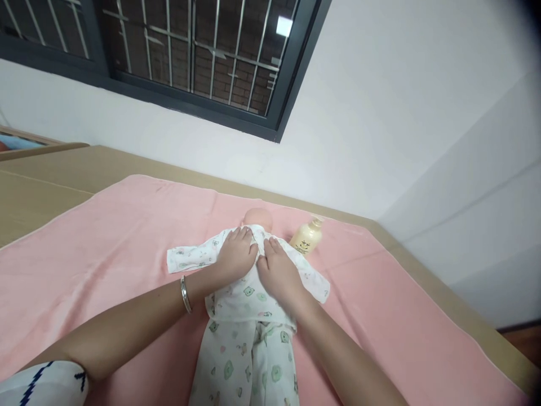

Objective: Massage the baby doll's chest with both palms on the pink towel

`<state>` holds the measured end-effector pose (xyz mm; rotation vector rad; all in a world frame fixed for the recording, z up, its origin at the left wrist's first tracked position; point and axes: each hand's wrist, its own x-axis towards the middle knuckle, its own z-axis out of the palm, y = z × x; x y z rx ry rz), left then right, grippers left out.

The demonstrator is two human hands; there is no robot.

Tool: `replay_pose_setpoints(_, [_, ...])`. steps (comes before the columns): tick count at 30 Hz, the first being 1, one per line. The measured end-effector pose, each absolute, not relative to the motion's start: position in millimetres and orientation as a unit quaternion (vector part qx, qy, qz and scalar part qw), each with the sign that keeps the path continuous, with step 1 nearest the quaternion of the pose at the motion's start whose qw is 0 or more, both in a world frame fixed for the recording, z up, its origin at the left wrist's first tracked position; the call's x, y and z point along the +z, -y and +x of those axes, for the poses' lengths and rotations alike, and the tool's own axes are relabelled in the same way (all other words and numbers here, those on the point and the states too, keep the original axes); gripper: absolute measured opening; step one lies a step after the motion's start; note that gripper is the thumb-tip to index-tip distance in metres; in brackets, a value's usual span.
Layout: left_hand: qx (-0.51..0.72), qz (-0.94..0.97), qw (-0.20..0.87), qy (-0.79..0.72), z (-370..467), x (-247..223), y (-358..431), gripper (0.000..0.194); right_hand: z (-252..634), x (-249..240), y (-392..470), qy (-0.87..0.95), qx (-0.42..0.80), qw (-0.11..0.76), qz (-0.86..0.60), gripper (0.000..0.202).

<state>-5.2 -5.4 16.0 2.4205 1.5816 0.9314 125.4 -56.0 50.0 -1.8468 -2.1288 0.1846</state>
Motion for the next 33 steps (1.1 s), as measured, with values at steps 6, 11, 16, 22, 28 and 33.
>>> replay_pose_setpoints(6, [0.316,0.805,0.011,-0.502,4,8,32,0.049,147,46,27,0.748,0.070,0.195,-0.630,0.053])
replay_pose_setpoints(11, [0.292,0.812,0.044,-0.504,-2,18,17,0.047,133,49,47,0.744,0.064,0.158,-0.646,0.060])
replay_pose_setpoints(16, [0.282,0.797,0.067,-0.530,-5,18,3,0.048,126,55,57,0.751,0.077,0.147,-0.640,0.060])
replay_pose_setpoints(22, [0.298,0.787,0.060,-0.537,0,11,8,0.049,141,43,32,0.738,0.077,0.193,-0.642,0.057])
replay_pose_setpoints(28, [0.304,0.786,0.054,-0.536,0,9,6,0.048,140,39,32,0.740,0.059,0.189,-0.643,0.057])
replay_pose_setpoints(33, [0.310,0.785,0.049,-0.534,0,9,6,0.049,139,39,32,0.739,0.049,0.186,-0.646,0.057])
